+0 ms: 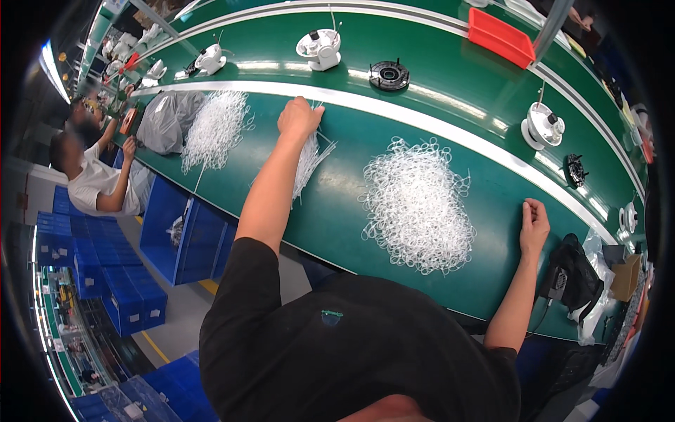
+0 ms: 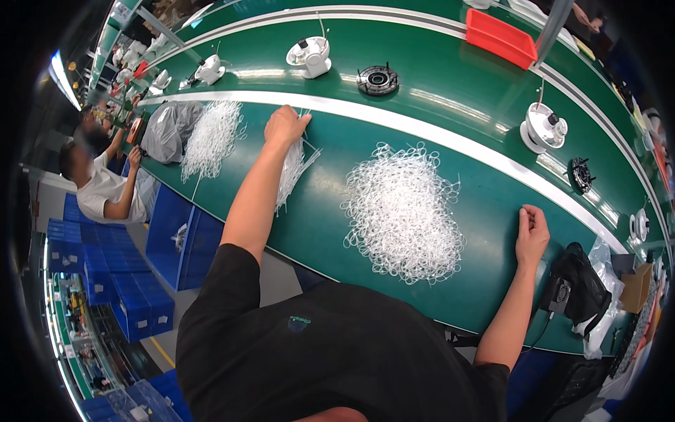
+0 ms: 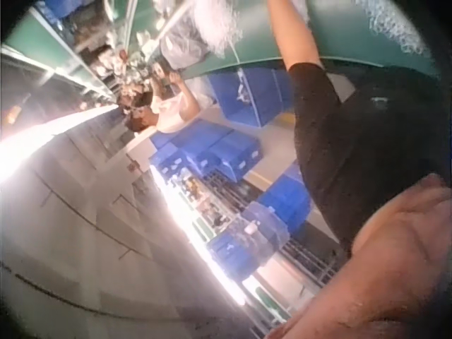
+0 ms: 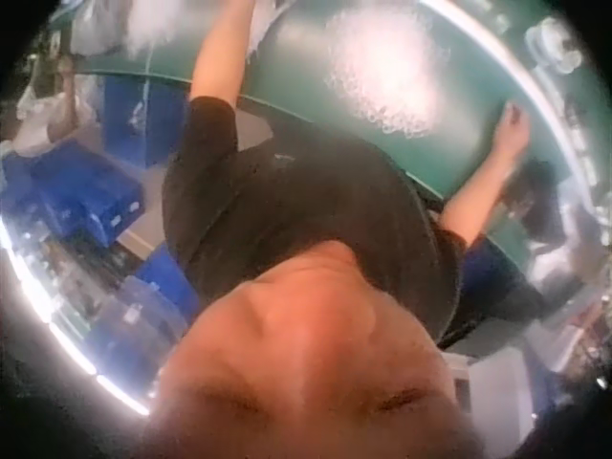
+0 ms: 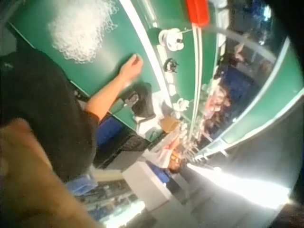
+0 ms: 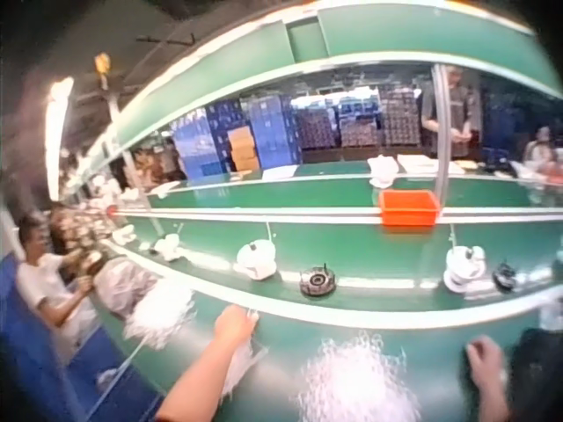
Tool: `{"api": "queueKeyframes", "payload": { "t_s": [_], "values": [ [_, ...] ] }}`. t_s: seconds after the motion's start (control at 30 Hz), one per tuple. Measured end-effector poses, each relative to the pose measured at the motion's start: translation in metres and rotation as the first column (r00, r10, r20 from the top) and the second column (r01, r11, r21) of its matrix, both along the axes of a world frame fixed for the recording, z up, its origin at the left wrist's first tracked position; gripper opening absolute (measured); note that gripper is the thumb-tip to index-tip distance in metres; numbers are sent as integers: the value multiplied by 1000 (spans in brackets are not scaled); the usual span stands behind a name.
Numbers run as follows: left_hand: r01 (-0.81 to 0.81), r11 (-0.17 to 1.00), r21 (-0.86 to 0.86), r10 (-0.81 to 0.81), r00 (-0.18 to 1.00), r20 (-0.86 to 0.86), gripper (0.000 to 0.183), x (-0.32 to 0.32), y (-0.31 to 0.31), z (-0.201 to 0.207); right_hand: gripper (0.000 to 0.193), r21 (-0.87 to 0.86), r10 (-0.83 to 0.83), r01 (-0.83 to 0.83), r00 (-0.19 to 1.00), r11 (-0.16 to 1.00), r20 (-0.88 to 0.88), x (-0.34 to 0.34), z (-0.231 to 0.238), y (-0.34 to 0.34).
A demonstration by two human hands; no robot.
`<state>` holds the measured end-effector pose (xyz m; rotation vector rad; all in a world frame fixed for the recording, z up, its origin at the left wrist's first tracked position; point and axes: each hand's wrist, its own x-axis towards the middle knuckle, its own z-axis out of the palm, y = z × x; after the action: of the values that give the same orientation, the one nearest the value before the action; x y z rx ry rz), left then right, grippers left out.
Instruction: The person assembles small white electronic components on a green workbench. They repeatedly pick up white zip ties, thread them through the center of the devices, and secure them by hand. The person handles the components one at a time, placing the finished units back on the table.
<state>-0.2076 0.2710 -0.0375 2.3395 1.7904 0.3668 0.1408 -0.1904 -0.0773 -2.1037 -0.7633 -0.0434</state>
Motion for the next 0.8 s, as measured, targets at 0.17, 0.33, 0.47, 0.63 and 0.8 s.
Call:
{"api": "queueKeyframes", "payload": {
  "t_s": [0.17, 0.33, 0.47, 0.63, 0.8],
  "values": [
    [87, 989, -121, -87, 996, 2, 24, 5, -8, -1, 15, 36, 9, -7, 998, 999, -65, -1, 1, 0],
    [167, 982, -88, -160, 984, 79, 15, -1, -23, 2, 15, 5, -10, 10, 1000, 1000, -21, -3, 1, 1],
    [219, 976, -12, -210, 948, 239, 15, -7, -23, 4, 16, 34, 11, -10, 999, 999, -34, 0, -2, -1],
    [214, 976, 35, -195, 794, 575, 17, -11, -25, 23, 16, 32, 11, -9, 998, 999, -64, 0, 2, 1],
    [515, 834, -198, 28, 319, 947, 10, -14, -69, 70, 16, 256, 84, -49, 988, 965, -129, -12, 28, 9]
  ]
}}
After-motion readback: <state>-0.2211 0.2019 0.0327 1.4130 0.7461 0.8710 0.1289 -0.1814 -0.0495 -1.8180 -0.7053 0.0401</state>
